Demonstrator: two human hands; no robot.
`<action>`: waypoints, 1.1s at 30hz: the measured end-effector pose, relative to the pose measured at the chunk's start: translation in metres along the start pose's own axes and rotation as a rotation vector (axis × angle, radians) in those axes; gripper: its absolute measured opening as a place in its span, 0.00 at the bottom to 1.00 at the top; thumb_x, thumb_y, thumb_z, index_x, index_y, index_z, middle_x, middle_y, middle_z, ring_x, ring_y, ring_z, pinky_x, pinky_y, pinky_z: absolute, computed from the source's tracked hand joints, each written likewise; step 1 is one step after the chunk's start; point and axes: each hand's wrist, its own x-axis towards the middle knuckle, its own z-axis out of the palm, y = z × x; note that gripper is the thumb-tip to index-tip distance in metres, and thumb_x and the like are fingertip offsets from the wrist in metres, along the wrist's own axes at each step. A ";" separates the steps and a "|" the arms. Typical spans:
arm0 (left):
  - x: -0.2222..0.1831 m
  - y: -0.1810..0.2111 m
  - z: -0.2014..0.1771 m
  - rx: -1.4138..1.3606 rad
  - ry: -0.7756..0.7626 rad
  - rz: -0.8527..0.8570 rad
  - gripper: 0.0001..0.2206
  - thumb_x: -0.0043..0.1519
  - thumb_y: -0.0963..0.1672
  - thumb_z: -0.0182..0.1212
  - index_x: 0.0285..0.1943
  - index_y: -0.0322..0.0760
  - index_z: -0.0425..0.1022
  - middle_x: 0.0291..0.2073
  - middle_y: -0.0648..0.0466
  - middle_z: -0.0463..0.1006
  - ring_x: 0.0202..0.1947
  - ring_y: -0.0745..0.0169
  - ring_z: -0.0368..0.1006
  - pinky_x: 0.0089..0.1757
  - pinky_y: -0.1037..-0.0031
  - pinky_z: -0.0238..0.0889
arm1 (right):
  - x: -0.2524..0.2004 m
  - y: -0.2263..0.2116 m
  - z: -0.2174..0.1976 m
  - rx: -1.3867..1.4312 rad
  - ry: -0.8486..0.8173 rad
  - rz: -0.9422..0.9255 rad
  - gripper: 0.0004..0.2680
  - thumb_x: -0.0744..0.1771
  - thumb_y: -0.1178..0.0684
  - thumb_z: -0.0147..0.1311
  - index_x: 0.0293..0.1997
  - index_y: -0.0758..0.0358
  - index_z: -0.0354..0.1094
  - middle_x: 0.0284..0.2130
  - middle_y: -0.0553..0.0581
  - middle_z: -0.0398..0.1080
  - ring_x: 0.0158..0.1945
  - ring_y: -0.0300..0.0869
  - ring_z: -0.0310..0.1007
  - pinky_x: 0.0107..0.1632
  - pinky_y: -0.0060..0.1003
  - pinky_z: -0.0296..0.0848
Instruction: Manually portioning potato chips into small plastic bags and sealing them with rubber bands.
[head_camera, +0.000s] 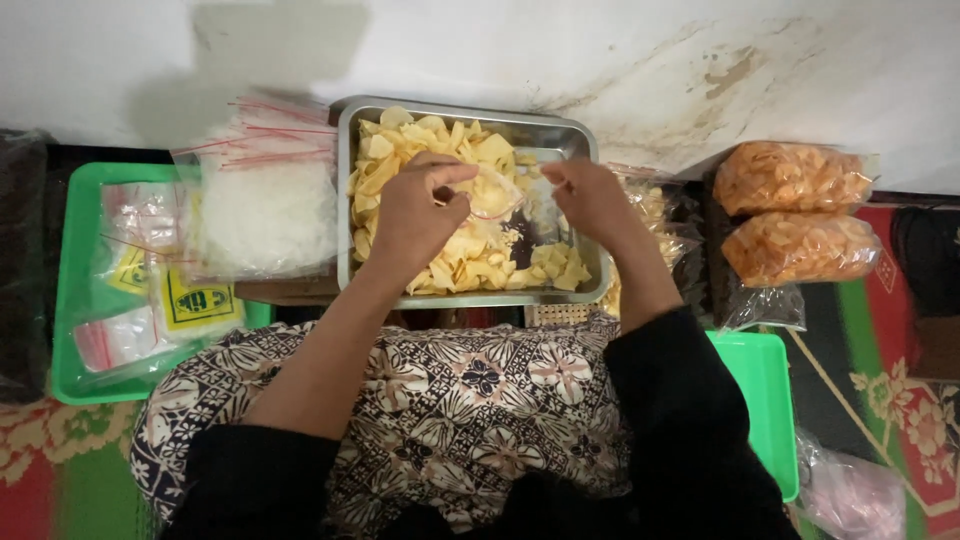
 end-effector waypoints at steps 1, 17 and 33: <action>-0.001 0.005 -0.001 -0.001 -0.002 0.001 0.16 0.57 0.36 0.61 0.55 0.33 0.82 0.49 0.41 0.74 0.36 0.50 0.81 0.32 0.73 0.84 | 0.001 0.011 0.011 -0.002 0.002 0.002 0.11 0.66 0.62 0.53 0.53 0.68 0.74 0.41 0.75 0.75 0.49 0.67 0.75 0.54 0.64 0.71; -0.004 0.011 -0.005 -0.083 0.035 0.013 0.15 0.57 0.36 0.61 0.54 0.31 0.82 0.50 0.38 0.74 0.37 0.47 0.81 0.34 0.71 0.84 | -0.002 0.003 0.037 0.010 -0.424 0.117 0.16 0.65 0.55 0.54 0.61 0.62 0.71 0.49 0.70 0.73 0.51 0.62 0.77 0.53 0.53 0.74; -0.008 0.023 -0.011 -0.067 0.042 -0.009 0.15 0.57 0.36 0.60 0.53 0.32 0.82 0.51 0.40 0.75 0.37 0.49 0.81 0.35 0.71 0.84 | 0.007 -0.017 0.081 -0.150 -0.282 0.188 0.21 0.63 0.39 0.66 0.51 0.63 0.67 0.50 0.63 0.63 0.51 0.66 0.75 0.50 0.54 0.77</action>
